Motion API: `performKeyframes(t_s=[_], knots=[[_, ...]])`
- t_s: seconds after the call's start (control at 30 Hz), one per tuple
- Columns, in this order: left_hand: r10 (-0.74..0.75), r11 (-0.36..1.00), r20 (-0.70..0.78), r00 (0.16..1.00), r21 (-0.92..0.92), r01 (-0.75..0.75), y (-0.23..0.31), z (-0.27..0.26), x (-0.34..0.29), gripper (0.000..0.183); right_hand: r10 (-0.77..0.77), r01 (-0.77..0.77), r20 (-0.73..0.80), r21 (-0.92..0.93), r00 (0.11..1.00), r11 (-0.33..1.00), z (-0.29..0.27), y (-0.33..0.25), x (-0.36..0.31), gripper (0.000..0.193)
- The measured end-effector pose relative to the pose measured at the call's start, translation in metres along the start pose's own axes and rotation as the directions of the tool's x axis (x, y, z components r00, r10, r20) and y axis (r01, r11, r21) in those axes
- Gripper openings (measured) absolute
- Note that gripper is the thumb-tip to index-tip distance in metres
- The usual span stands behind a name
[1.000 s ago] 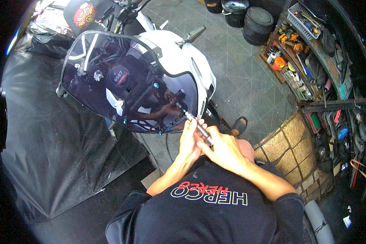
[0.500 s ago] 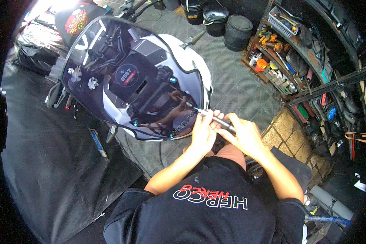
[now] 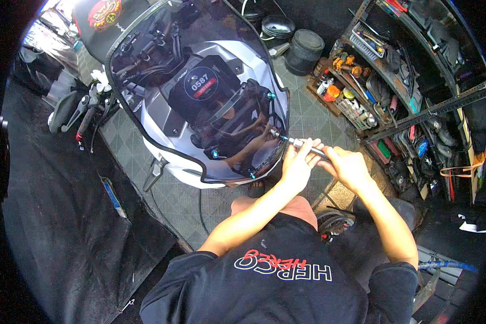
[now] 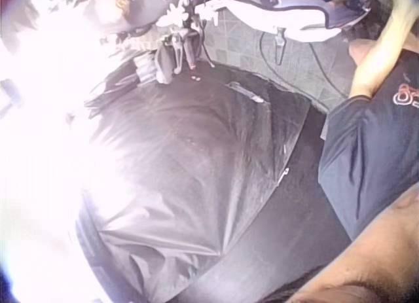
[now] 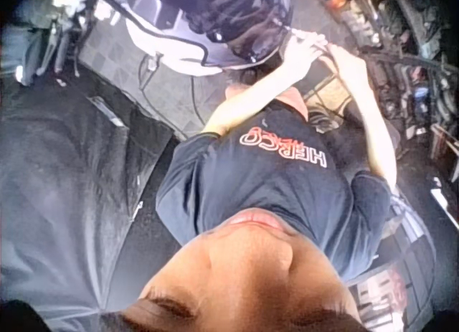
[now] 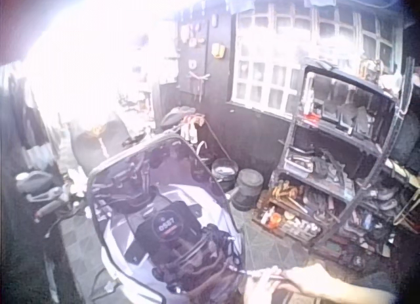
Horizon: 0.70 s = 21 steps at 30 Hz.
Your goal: The person installs a mounting bracket and windscreen onto the front of a motorcycle by hand and using pliers to tighten the hardware.
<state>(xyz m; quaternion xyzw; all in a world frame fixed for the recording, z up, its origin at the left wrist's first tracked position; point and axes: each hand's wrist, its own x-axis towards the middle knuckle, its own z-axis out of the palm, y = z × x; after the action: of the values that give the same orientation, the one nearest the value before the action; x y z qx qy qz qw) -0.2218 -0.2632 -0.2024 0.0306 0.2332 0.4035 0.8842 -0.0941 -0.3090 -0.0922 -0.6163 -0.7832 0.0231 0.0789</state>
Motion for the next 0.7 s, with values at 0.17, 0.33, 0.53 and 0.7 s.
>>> performKeyframes(t_s=[0.17, 0.33, 0.53, 0.7], knots=[[0.014, 0.995, 0.024, 1.0, -0.099, -0.012, 0.004, -0.006, -0.001, 0.028, 0.316, -0.544, 0.448, 0.607, 0.837, 0.58, 0.005, 0.017, 0.0, 0.027], [0.069, 0.992, 0.042, 0.997, -0.113, -0.064, 0.007, -0.003, -0.009, 0.038, 0.338, -0.733, 0.659, 0.657, 0.672, 0.177, -0.007, 0.013, 0.005, 0.031], [0.022, 0.992, 0.058, 0.998, -0.126, -0.014, -0.004, -0.002, -0.01, 0.039, 0.42, -0.781, 0.697, 0.623, 0.582, 0.048, -0.019, 0.011, -0.005, 0.028], [0.121, 0.991, 0.119, 0.986, -0.07, -0.114, 0.008, 0.029, -0.035, 0.04, 0.414, -0.46, 0.231, 0.629, 0.88, 0.626, -0.033, -0.009, -0.032, 0.024]])
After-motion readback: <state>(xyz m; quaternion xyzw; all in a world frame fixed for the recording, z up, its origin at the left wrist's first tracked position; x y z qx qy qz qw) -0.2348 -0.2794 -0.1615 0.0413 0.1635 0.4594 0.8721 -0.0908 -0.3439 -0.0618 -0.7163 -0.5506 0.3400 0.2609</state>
